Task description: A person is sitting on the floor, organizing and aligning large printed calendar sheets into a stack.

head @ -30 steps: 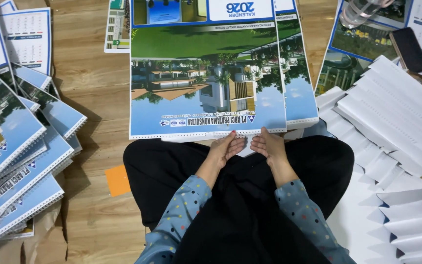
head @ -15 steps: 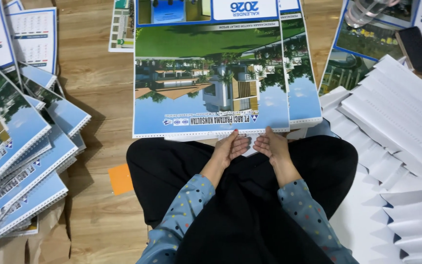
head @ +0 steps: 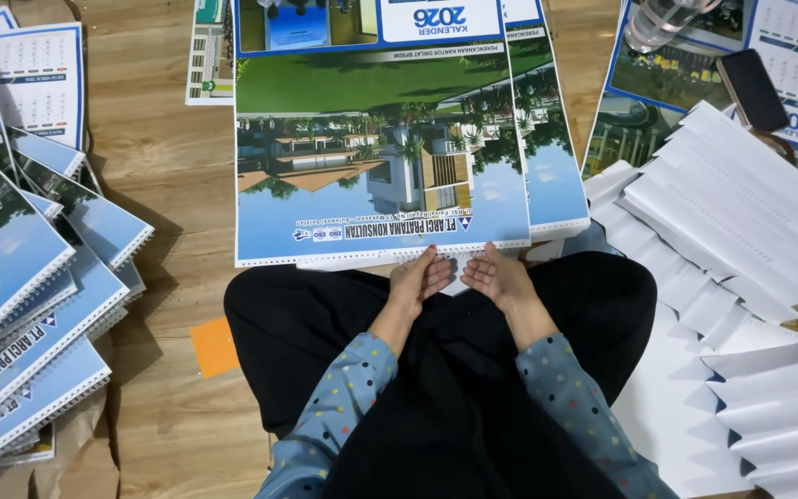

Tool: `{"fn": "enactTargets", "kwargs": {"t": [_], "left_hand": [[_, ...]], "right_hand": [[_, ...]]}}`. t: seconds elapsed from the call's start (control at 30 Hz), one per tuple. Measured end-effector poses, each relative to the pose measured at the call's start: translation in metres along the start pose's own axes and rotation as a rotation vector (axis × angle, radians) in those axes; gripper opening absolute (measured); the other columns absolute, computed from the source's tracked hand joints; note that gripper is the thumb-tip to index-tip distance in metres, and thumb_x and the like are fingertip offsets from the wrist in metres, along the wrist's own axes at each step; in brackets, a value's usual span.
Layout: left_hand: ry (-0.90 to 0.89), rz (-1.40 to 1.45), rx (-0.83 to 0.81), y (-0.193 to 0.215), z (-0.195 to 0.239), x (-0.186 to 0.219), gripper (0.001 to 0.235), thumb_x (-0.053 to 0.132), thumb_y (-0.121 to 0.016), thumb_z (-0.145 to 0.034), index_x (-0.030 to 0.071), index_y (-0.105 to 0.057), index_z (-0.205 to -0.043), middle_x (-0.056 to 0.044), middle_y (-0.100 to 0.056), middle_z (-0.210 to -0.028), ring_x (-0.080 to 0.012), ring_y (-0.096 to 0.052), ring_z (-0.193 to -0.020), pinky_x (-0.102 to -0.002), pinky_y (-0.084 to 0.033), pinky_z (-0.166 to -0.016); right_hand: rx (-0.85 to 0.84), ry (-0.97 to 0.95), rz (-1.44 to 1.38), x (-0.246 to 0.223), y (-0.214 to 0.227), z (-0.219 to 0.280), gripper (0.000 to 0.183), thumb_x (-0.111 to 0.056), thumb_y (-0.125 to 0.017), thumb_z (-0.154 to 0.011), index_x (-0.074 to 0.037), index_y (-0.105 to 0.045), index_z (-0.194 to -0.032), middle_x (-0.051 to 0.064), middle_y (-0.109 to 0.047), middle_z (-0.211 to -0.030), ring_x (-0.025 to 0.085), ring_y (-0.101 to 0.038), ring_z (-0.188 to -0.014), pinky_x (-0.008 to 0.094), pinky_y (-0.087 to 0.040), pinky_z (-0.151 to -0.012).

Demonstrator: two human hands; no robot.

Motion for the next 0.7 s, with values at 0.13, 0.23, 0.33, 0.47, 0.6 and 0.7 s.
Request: {"fn": "enactTargets", "kwargs": {"t": [0.13, 0.23, 0.33, 0.47, 0.6, 0.7], "left_hand": [[-0.026, -0.021, 0.017, 0.002, 0.003, 0.001, 0.043, 0.032, -0.071, -0.078, -0.005, -0.059, -0.097, -0.02, -0.066, -0.09, -0.0282, -0.066, -0.081, -0.038, -0.056, -0.07], [-0.037, -0.01, 0.025, 0.001, 0.003, -0.001, 0.043, 0.033, -0.071, -0.078, -0.005, -0.059, -0.095, -0.019, -0.066, -0.089, -0.0276, -0.066, -0.079, -0.038, -0.056, -0.069], [-0.027, 0.003, 0.028, -0.001, 0.006, -0.005, 0.043, 0.034, -0.07, -0.079, -0.005, -0.06, -0.094, -0.019, -0.066, -0.088, -0.0275, -0.066, -0.079, -0.038, -0.056, -0.069], [-0.055, 0.008, 0.051, 0.004, 0.005, -0.006, 0.039, 0.028, -0.073, -0.077, -0.005, -0.059, -0.091, -0.021, -0.065, -0.088, -0.0289, -0.066, -0.078, -0.038, -0.056, -0.068], [-0.168, 0.019, 0.122, 0.009, 0.002, -0.008, 0.04, 0.02, -0.073, -0.076, -0.009, -0.053, -0.094, -0.023, -0.064, -0.086, -0.0289, -0.066, -0.075, -0.038, -0.057, -0.068], [-0.235, 0.049, 0.182, 0.015, -0.005, -0.012, 0.037, 0.015, -0.074, -0.075, -0.009, -0.052, -0.09, -0.022, -0.064, -0.082, -0.0287, -0.067, -0.073, -0.037, -0.057, -0.067]], "right_hand": [[0.027, 0.026, -0.058, 0.002, 0.003, -0.007, 0.04, -0.026, -0.055, -0.09, 0.009, -0.043, -0.104, 0.012, -0.046, -0.086, 0.025, -0.057, -0.085, 0.044, -0.052, -0.082], [0.074, 0.081, -0.115, -0.001, 0.007, -0.006, 0.041, -0.022, -0.058, -0.089, 0.008, -0.038, -0.108, 0.012, -0.045, -0.088, 0.026, -0.057, -0.088, 0.046, -0.051, -0.083], [0.128, 0.104, -0.191, 0.003, 0.015, -0.008, 0.039, -0.017, -0.059, -0.087, 0.006, -0.039, -0.112, 0.01, -0.044, -0.085, 0.026, -0.059, -0.085, 0.047, -0.053, -0.08], [0.214, 0.145, -0.223, 0.002, 0.021, -0.003, 0.035, -0.012, -0.056, -0.087, 0.002, -0.039, -0.115, 0.008, -0.044, -0.084, 0.023, -0.059, -0.079, 0.049, -0.055, -0.079], [0.223, 0.158, -0.218, -0.004, 0.014, 0.007, 0.046, -0.006, -0.052, -0.087, -0.001, -0.027, -0.125, 0.007, -0.046, -0.095, 0.02, -0.057, -0.078, 0.051, -0.054, -0.08], [0.243, 0.137, -0.26, -0.003, 0.016, 0.004, 0.05, -0.002, -0.049, -0.087, -0.002, -0.021, -0.129, 0.011, -0.046, -0.102, 0.028, -0.057, -0.093, 0.055, -0.049, -0.085]]}}
Point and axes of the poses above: each hand's wrist, its own z-axis away from the middle knuckle, its own y-axis out of the back of the hand, x = y × z, the point moved 9 cm from there along -z, towards the middle knuckle
